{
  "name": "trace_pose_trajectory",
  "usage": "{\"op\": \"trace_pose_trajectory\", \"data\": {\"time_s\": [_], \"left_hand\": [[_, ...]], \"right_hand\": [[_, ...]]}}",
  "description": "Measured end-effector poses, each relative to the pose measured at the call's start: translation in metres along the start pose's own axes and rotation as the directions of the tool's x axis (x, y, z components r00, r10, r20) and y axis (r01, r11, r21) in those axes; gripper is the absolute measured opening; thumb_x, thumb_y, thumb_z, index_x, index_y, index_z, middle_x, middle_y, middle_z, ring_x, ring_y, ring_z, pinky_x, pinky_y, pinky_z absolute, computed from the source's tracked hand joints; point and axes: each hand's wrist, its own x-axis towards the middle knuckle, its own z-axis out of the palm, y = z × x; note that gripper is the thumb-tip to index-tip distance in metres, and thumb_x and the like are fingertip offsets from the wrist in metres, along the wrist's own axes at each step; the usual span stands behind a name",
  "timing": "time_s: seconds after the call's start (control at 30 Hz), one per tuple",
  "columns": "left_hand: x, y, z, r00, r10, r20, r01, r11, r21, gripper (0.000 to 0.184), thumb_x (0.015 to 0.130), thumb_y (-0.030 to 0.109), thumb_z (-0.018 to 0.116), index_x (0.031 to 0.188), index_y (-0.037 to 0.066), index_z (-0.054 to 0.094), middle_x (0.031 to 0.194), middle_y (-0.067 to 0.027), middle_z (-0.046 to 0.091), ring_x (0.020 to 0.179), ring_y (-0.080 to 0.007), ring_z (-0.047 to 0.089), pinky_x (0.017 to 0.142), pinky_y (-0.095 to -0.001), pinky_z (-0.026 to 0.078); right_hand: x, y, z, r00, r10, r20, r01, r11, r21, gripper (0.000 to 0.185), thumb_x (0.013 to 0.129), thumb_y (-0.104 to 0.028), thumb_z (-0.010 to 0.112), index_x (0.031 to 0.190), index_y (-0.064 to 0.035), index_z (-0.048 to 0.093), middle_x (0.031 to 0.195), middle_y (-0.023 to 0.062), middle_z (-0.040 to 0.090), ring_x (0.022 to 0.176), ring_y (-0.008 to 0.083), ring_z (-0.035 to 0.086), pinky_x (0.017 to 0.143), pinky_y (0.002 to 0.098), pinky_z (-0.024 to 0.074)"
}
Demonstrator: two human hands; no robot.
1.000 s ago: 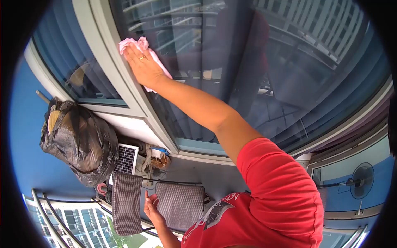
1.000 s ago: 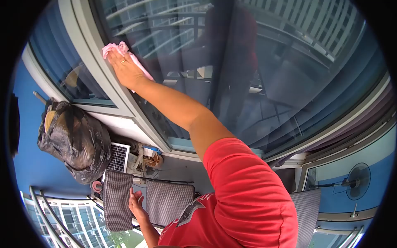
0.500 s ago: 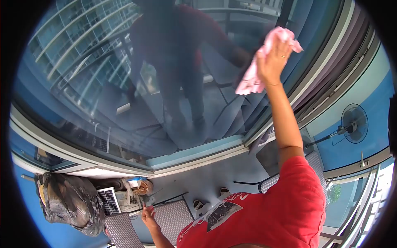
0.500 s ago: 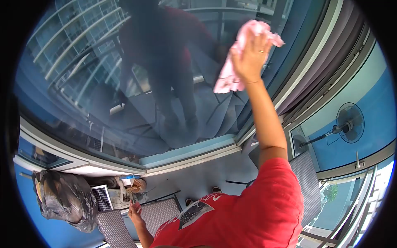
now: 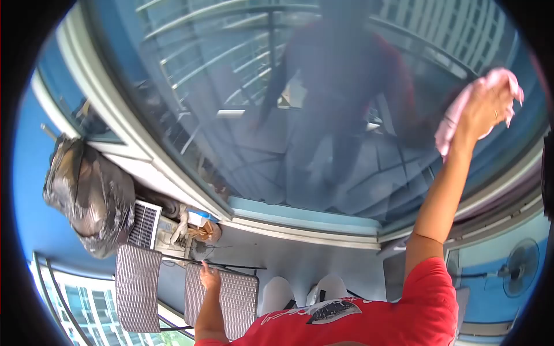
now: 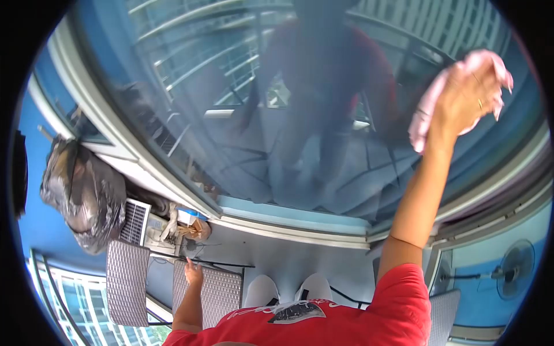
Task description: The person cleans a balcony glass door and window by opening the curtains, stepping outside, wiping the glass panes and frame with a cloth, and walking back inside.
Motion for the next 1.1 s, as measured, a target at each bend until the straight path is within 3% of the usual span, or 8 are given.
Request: {"op": "trace_pose_trajectory", "data": {"time_s": [0.1, 0.17, 0.33, 0.53, 0.7, 0.77, 1.03, 1.1], "left_hand": [[-0.014, 0.005, 0.024, 0.998, -0.001, 0.065, -0.008, 0.992, 0.127, 0.079, 0.082, 0.034, 0.06, 0.146, 0.018, 0.017, 0.144, -0.0118, 0.028, 0.13, -0.0321, 0.029, 0.102, -0.0481, 0.03], [-0.022, 0.006, 0.043, 0.997, 0.009, 0.079, -0.022, 0.987, 0.159, 0.078, 0.083, 0.035, 0.058, 0.146, 0.017, 0.017, 0.147, -0.0131, 0.023, 0.135, -0.0356, 0.021, 0.107, -0.0501, 0.021], [-0.033, 0.006, 0.067, 0.996, 0.067, 0.057, -0.071, 0.995, 0.073, 0.075, 0.084, 0.034, 0.055, 0.146, 0.012, 0.017, 0.147, -0.0162, 0.021, 0.137, -0.0404, 0.012, 0.11, -0.0533, 0.013], [-0.032, 0.002, 0.098, 0.995, 0.095, 0.005, -0.095, 0.994, 0.045, 0.072, 0.085, 0.032, 0.054, 0.145, 0.011, 0.019, 0.146, -0.0146, 0.024, 0.137, -0.0402, 0.011, 0.11, -0.0538, 0.01], [-0.022, 0.005, 0.11, 0.983, 0.179, -0.031, -0.172, 0.974, 0.149, 0.068, 0.089, 0.028, 0.05, 0.146, 0.011, 0.017, 0.145, -0.0114, 0.027, 0.138, -0.038, 0.011, 0.111, -0.0531, 0.009], [-0.021, 0.006, 0.114, 0.966, 0.25, -0.06, -0.235, 0.953, 0.19, 0.068, 0.088, 0.026, 0.051, 0.146, 0.011, 0.018, 0.145, -0.0097, 0.03, 0.137, -0.0378, 0.015, 0.11, -0.0537, 0.01], [-0.027, 0.007, 0.108, 0.764, 0.471, -0.441, -0.301, 0.865, 0.401, 0.06, 0.092, 0.033, 0.05, 0.142, 0.007, 0.029, 0.123, -0.0174, 0.052, 0.121, -0.0362, 0.043, 0.097, -0.055, 0.034], [-0.02, -0.003, 0.12, 0.8, 0.441, -0.406, -0.303, 0.882, 0.36, 0.064, 0.091, 0.037, 0.05, 0.143, 0.007, 0.027, 0.126, -0.0167, 0.05, 0.127, -0.0414, 0.033, 0.101, -0.0593, 0.025]], "right_hand": [[-0.008, -0.158, 0.033, 0.995, -0.091, -0.033, 0.095, 0.981, 0.169, 0.058, 0.092, -0.04, 0.037, 0.138, -0.0052, 0.036, 0.144, 0.0173, 0.03, 0.137, 0.0363, 0.016, 0.107, 0.0518, 0.0088], [-0.01, -0.274, 0.028, 0.962, -0.183, 0.203, 0.22, 0.958, -0.182, 0.047, 0.092, -0.039, 0.038, 0.123, -0.007, 0.052, 0.134, 0.0155, 0.044, 0.125, 0.0337, 0.035, 0.101, 0.0545, 0.0214], [-0.035, -0.452, 0.082, 0.963, -0.268, 0.022, 0.214, 0.815, 0.538, 0.061, 0.082, -0.029, 0.047, 0.134, 0.0013, 0.038, 0.144, 0.0175, 0.031, 0.138, 0.0315, 0.018, 0.11, 0.056, 0.0073], [-0.073, -0.582, 0.117, 0.904, -0.427, 0.008, 0.344, 0.74, 0.578, 0.055, 0.086, -0.018, 0.037, 0.132, 0.0114, 0.035, 0.144, 0.0236, 0.027, 0.139, 0.0344, 0.014, 0.113, 0.0506, 0.0043], [-0.072, -0.477, 0.104, 0.775, -0.632, -0.033, 0.631, 0.77, 0.095, 0.049, 0.092, -0.038, 0.036, 0.123, -0.0034, 0.051, 0.136, 0.0187, 0.041, 0.124, 0.0374, 0.036, 0.101, 0.0538, 0.0183], [-0.062, -0.408, 0.093, 0.845, -0.508, -0.168, 0.523, 0.717, 0.46, 0.056, 0.087, -0.025, 0.042, 0.132, 0.0071, 0.038, 0.143, 0.0194, 0.033, 0.136, 0.0312, 0.023, 0.111, 0.0507, 0.0112], [-0.054, -0.016, -0.014, 0.932, -0.362, 0.003, 0.361, 0.93, -0.072, 0.063, 0.09, -0.036, 0.044, 0.141, -0.0023, 0.028, 0.147, 0.0202, 0.024, 0.137, 0.0339, 0.02, 0.109, 0.0525, 0.0118], [-0.061, 0.119, -0.023, 0.925, -0.369, -0.093, 0.337, 0.907, -0.252, 0.047, 0.093, -0.037, 0.038, 0.12, -0.0011, 0.051, 0.131, 0.0187, 0.045, 0.12, 0.034, 0.041, 0.103, 0.0448, 0.0259]]}}
